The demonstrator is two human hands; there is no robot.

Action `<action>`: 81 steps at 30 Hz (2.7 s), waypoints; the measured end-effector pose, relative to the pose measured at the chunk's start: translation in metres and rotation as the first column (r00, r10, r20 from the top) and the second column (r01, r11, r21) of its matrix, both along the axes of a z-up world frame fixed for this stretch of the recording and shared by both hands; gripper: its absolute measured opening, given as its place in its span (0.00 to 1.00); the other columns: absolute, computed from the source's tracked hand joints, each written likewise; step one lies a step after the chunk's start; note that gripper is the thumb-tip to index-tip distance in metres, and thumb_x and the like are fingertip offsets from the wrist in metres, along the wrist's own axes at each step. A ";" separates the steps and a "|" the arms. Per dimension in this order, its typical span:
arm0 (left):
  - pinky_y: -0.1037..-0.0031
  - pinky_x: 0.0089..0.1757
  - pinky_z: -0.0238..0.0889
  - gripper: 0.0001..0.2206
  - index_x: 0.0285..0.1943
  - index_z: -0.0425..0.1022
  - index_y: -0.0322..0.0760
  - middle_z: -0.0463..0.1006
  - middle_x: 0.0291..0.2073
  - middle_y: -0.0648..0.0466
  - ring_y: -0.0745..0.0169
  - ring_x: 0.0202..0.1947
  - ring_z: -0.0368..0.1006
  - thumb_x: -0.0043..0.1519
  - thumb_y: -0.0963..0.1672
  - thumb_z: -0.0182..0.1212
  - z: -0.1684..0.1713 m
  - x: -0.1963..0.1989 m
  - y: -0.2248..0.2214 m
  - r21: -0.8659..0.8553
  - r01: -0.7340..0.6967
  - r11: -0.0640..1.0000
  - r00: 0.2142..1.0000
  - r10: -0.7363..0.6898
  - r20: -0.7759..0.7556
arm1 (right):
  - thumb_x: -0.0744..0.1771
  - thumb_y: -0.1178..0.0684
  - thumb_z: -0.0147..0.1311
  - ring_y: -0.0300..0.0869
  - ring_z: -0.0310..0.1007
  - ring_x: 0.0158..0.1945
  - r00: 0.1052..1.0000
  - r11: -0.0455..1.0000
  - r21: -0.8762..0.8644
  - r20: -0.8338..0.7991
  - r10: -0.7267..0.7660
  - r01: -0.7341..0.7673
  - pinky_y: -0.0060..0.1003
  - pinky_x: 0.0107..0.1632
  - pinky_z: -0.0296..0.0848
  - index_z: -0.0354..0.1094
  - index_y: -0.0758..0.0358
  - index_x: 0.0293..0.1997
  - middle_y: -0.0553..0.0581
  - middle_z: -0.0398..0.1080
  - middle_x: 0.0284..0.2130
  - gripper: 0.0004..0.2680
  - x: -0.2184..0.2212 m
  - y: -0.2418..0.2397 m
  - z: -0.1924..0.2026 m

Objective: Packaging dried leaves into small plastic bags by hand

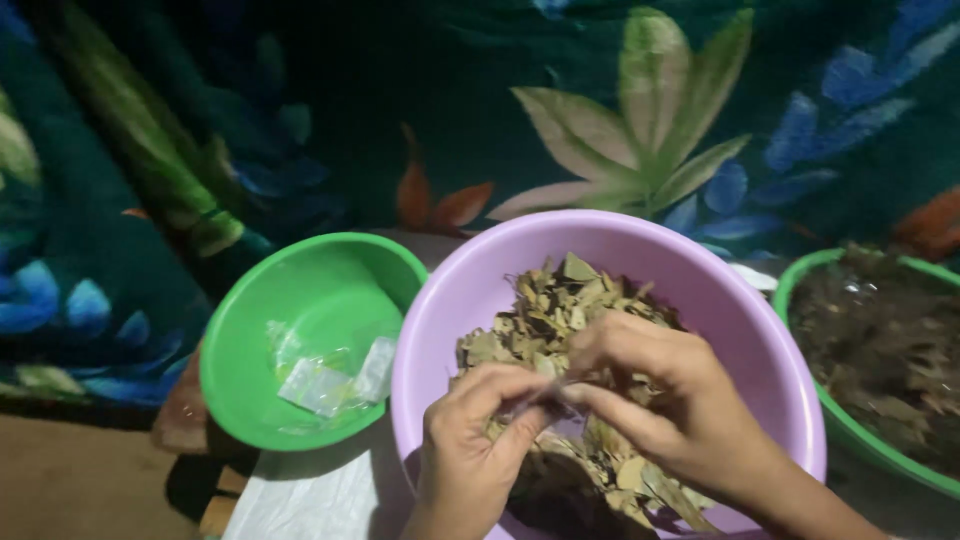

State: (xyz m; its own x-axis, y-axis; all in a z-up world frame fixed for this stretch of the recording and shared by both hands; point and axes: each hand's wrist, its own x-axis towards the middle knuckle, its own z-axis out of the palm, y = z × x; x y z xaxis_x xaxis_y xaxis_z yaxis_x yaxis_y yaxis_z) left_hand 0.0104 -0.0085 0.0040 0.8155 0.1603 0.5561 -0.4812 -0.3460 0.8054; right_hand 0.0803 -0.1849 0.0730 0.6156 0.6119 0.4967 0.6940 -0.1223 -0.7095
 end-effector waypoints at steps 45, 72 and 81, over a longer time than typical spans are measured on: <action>0.79 0.43 0.77 0.10 0.47 0.82 0.38 0.83 0.44 0.52 0.67 0.39 0.81 0.57 0.43 0.69 -0.024 -0.021 0.023 0.151 -0.139 0.979 0.988 0.147 -0.041 | 0.66 0.49 0.45 0.44 0.82 0.53 0.803 -0.017 -0.821 0.562 -0.201 0.570 0.44 0.49 0.82 0.75 0.31 0.50 0.43 0.79 0.47 0.13 0.261 -0.254 -0.133; 0.72 0.55 0.75 0.23 0.66 0.74 0.47 0.78 0.61 0.57 0.64 0.50 0.81 0.60 0.50 0.63 0.005 -0.010 0.012 0.089 0.046 0.995 0.728 0.028 -0.685 | 0.62 0.54 0.67 0.32 0.74 0.29 0.974 0.815 -0.558 -0.227 0.031 -0.156 0.29 0.33 0.70 0.76 0.49 0.42 0.41 0.79 0.30 0.08 0.074 -0.016 -0.054; 0.80 0.32 0.75 0.07 0.42 0.86 0.41 0.86 0.33 0.56 0.72 0.26 0.78 0.57 0.43 0.66 -0.019 0.023 -0.005 0.044 -0.034 0.998 0.916 0.049 -0.397 | 0.61 0.61 0.66 0.35 0.81 0.37 0.998 0.994 -0.095 -0.039 0.056 -0.059 0.29 0.43 0.81 0.77 0.57 0.33 0.50 0.80 0.31 0.04 0.048 -0.008 -0.037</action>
State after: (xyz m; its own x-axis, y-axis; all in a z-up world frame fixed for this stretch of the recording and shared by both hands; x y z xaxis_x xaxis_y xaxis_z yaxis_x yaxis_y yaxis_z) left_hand 0.0333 -0.0133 -0.0148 0.9636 0.1850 0.1930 -0.1081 -0.3909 0.9141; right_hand 0.1283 -0.1925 0.0358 0.5943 0.6908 0.4119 0.6761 -0.1517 -0.7211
